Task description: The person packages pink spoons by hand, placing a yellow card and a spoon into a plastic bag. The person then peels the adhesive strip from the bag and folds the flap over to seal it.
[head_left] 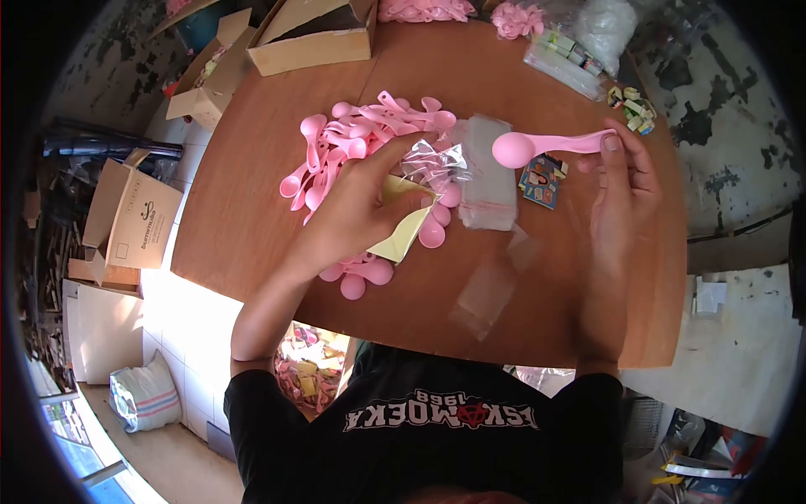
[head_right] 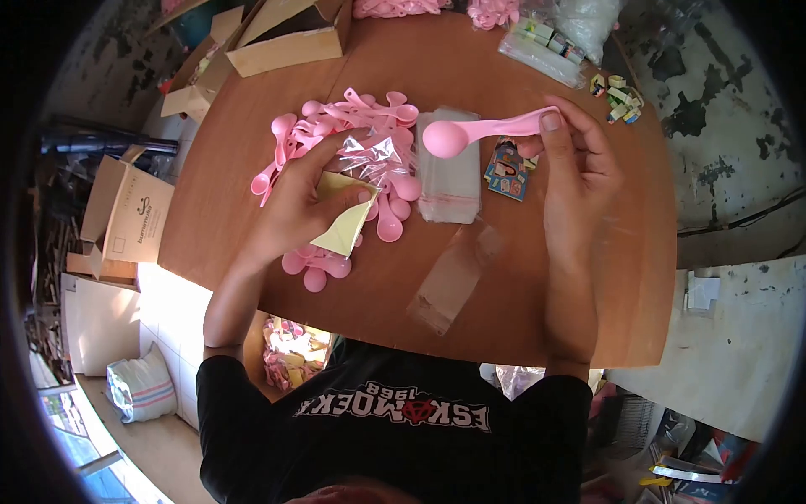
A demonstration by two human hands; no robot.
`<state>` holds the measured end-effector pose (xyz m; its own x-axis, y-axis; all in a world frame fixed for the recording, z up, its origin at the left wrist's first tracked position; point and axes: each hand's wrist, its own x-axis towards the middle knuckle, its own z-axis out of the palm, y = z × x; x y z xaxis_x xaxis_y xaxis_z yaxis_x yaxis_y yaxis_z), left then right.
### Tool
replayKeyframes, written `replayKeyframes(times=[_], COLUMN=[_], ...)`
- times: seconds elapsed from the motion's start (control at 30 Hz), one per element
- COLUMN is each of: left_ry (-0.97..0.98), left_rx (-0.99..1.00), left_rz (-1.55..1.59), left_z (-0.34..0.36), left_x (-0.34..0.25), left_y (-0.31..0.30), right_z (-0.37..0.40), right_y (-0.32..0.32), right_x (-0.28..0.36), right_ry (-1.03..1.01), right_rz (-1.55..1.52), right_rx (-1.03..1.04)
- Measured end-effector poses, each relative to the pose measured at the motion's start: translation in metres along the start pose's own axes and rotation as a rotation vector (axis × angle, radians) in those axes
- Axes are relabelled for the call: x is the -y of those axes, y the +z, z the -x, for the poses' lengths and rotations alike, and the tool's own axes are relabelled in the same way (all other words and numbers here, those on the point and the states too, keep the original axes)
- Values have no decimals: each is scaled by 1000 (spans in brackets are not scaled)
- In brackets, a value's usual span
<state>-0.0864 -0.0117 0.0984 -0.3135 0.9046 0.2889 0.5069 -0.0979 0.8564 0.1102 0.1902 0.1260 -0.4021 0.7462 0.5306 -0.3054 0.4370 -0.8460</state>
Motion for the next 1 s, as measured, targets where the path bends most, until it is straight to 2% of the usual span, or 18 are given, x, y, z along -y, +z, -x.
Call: replayKeyframes(times=[0.03, 0.07, 0.13, 0.2, 0.27, 0.3, 0.33, 0.4, 0.47, 0.53, 0.83, 0.9, 1.0], left_ry=[110, 133, 62, 129, 121, 81, 101, 61, 110, 35, 34, 63, 4], left_rx=[-7, 5, 75, 105, 81, 82, 96, 83, 83, 98, 109, 95, 84], left_rz=[-39, -37, -63, -78, 14, 62, 66, 158, 162, 120, 133, 130, 187], left_z=[-13, -22, -42, -59, -70, -73, -76, -80, -82, -81, -79, -80, -80], left_x=[-5, -9, -16, -17, -26, -34, -36, -36, -34, -35, -31, -29, -25], left_y=[3, 6, 11, 15, 19, 18, 19, 19, 20, 17, 12, 12, 11], right_z=[-2, -3, -3, -3, -3, -6, -9, -14, -14, -14, -12, -12, -13], right_y=[-5, -11, -21, -27, -32, -36, -43, -46, -46, -46, -46, -44, -42], right_x=[3, 6, 17, 25, 21, 20, 24, 33, 28, 20, 23, 17, 15], right_ry=[-30, -59, -70, -83, -396, -562, -575, -1048, -1089, -1159, -1139, -1138, -1130], right_rz=[-18, -34, -7, 24, 11, 159, 176, 518, 499, 424, 538, 538, 543], right_rx=[-38, -76, -72, -73, -21, -6, -21, 114, 90, 64, 202, 184, 177])
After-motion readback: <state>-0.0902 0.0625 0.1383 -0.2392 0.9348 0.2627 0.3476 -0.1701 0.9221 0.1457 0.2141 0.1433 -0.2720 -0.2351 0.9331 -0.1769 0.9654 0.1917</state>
